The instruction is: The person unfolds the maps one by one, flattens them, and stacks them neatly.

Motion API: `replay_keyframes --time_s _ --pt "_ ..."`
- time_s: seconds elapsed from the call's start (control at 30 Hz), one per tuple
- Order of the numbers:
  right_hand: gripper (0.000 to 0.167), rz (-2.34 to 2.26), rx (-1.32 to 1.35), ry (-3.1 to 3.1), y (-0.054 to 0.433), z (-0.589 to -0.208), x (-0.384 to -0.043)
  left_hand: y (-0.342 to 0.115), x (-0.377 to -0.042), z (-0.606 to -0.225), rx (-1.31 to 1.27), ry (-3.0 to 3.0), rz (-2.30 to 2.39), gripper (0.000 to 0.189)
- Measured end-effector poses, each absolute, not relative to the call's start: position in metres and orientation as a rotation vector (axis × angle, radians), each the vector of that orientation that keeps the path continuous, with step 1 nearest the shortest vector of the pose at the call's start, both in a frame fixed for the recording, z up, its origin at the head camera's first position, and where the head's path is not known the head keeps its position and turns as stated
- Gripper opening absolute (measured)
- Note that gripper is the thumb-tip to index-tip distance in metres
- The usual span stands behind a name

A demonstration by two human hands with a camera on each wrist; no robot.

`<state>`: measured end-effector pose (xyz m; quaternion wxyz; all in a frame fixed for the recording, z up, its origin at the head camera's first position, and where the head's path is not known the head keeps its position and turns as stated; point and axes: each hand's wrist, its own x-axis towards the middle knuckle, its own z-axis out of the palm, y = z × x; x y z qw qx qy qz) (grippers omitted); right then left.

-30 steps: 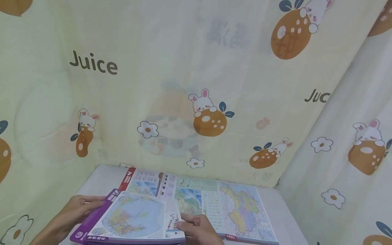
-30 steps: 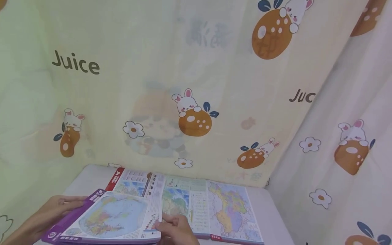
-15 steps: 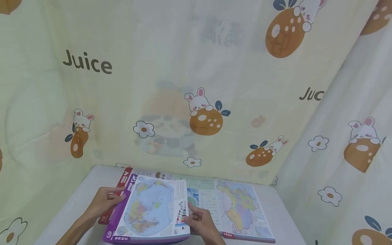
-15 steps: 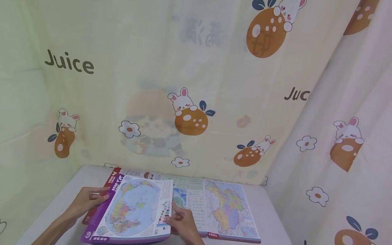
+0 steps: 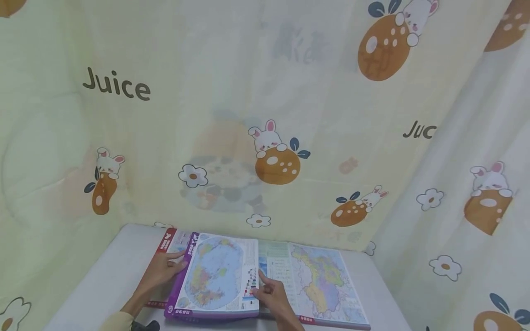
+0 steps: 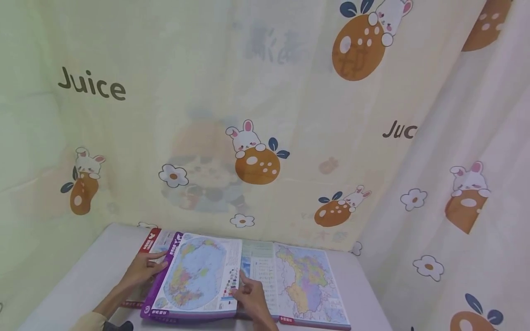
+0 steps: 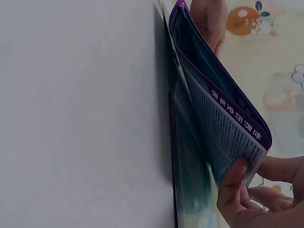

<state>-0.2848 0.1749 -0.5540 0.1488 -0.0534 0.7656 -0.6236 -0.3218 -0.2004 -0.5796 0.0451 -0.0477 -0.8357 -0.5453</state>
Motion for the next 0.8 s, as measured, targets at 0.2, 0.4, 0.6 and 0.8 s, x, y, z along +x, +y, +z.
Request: replay_keyframes --time_s 0.2,0.4,0.6,0.8 --pt "0.076 -1.72 -0.156 2.321 0.18 -0.565 -0.299 -0.183 -0.332 -0.585 0.08 -2.629 -1.547 0.051" --pt "0.069 -1.724 -0.158 2.448 0.18 -0.572 -0.305 -0.174 -0.339 -0.587 0.168 -2.671 -1.377 0.051" --pt "0.068 -1.654 -0.118 2.55 0.176 -0.571 -0.306 -0.173 -0.341 -0.59 0.224 -2.69 -1.352 0.052" --pt "0.068 -1.667 -0.107 2.575 0.179 -0.572 -0.308 -0.171 -0.339 -0.585 0.225 -2.682 -1.397 0.052"
